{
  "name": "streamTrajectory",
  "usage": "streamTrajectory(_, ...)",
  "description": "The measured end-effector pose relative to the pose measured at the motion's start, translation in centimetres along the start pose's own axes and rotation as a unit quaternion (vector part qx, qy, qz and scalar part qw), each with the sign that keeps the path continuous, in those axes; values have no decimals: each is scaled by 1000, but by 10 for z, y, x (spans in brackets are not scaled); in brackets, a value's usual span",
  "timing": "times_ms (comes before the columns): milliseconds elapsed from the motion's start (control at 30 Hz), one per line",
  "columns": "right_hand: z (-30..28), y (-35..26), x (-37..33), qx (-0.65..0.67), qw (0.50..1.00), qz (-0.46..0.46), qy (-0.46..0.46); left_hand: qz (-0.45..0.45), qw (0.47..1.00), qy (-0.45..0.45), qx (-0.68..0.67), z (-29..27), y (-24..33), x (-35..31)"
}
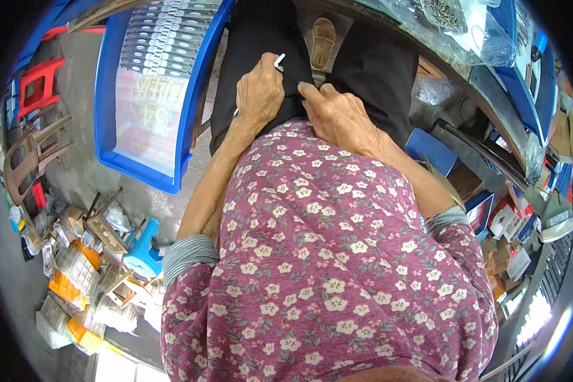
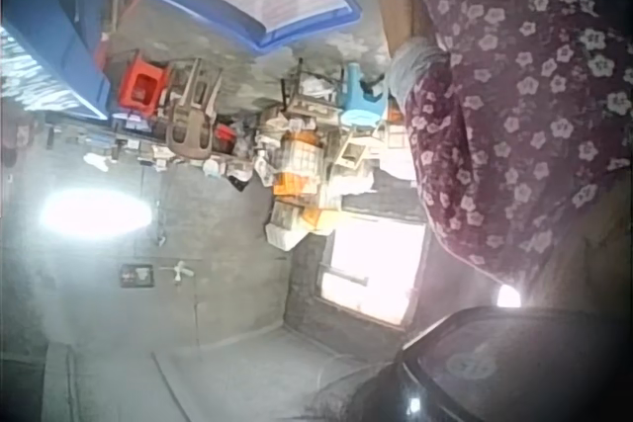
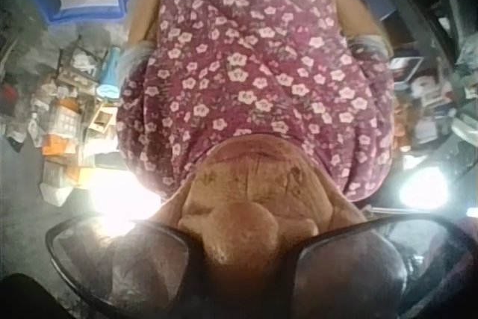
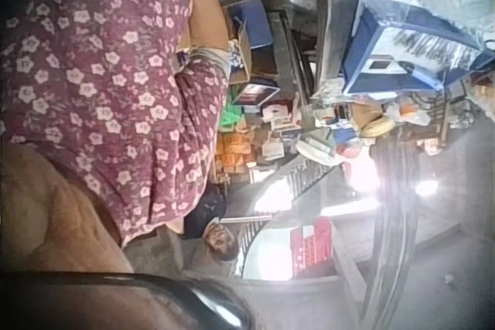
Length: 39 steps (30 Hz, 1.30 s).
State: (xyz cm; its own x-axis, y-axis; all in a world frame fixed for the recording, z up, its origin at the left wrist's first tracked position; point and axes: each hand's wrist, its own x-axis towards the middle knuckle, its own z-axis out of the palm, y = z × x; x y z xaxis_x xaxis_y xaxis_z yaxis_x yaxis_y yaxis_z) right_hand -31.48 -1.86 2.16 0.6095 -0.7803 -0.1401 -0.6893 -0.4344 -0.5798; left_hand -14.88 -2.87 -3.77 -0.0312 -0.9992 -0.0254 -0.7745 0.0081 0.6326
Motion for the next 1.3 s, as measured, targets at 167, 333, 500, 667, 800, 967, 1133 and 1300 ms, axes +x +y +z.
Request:
streamTrajectory(167,-1,-1,2,67,997,36,2,16,1000,13,0,6,-6,-4)
streamTrajectory(333,1,-2,3,219,968,119,24,13,1000,17,0,8,-4,-4)
streamTrajectory(500,5,1,4,373,908,188,40,-4,1000,22,14,8,-2,-4)
streamTrajectory(667,-18,-5,11,637,665,390,-30,9,999,43,24,12,-4,-2)
streamTrajectory(800,-10,7,7,724,567,391,-47,15,997,61,35,15,-6,-3)
streamTrajectory(967,16,30,3,904,284,303,-101,13,997,63,50,16,-3,2)
streamTrajectory(1133,25,37,2,928,228,266,-130,10,995,69,69,14,-5,1)
streamTrajectory(1300,-10,0,6,774,519,360,-40,9,994,80,70,13,0,-2)
